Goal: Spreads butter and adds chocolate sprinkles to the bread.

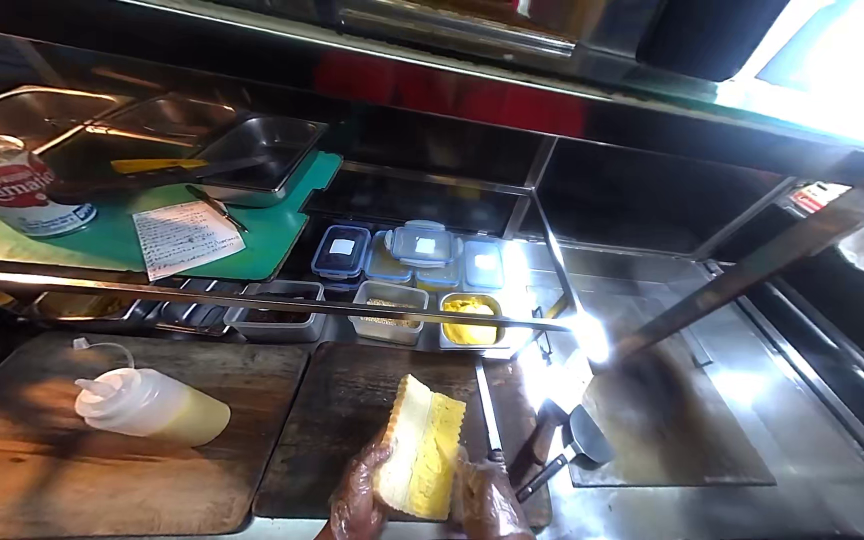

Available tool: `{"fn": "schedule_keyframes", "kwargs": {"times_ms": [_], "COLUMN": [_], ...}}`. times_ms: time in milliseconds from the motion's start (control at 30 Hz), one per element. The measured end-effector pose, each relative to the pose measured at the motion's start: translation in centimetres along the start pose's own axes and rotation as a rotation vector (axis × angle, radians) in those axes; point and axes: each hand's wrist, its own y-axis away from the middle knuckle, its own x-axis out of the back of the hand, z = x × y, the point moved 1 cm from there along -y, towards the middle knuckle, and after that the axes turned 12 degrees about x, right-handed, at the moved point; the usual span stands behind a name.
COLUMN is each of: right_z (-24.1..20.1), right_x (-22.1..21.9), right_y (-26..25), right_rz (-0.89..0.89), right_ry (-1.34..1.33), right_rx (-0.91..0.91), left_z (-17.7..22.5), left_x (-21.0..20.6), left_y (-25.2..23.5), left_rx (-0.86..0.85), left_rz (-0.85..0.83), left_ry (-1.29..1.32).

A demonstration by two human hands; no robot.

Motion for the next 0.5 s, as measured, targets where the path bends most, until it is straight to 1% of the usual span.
{"fn": "schedule_keyframes", "kwargs": {"times_ms": [67,100,133,167,200,233,333,400,433,467,500], "right_z": [0.3,0.6,1.0,1.5,1.7,1.9,1.7,0.6,0.1,-1.0,-2.5], "right_x": [-0.4,-0.5,-0.8,-1.0,-1.1,-0.7,0.9,0.8,0.0,-0.9,-1.3], "right_y": [-0.2,-1.1,-1.7,-1.8,-1.3,-0.5,0.1,-1.7,-2.1,-1.5,-0.1], "right_rz": [0.104,0.153,0.191,0.231,0.266,0.28,0.272,0.167,0.095,0.011,-0.072], "right_ry": [-0.401,-0.629,-0.844,-0.986,-1.012,-0.928,-0.343,-0.03,0.102,0.168,0.179], "right_rx": [0.033,-0.014,-0.098,-0.196,-0.267,-0.289,-0.189,-0.148,-0.124,-0.097,-0.076], "left_z": [-0.1,-0.1,-0.1,-0.1,0.1,0.5,0.5,0.7,0.7,0.7,1.0], "left_x": [0.3,0.3,0.2,0.2,0.1,0.0,0.4,0.4,0.3,0.3,0.3], "left_y": [-0.1,-0.2,-0.2,0.0,0.1,0.2,0.1,-0.2,-0.2,-0.1,-0.1], "left_rx": [0.001,-0.001,0.001,0.008,0.014,0.02,0.052,0.107,0.127,0.142,0.155], "left_rz": [-0.015,-0.017,-0.008,0.0,0.001,-0.007,-0.013,0.018,0.034,0.041,0.041], "left_ry": [-0.002,0.008,0.02,0.023,0.022,0.019,0.039,0.085,0.105,0.118,0.122]}}
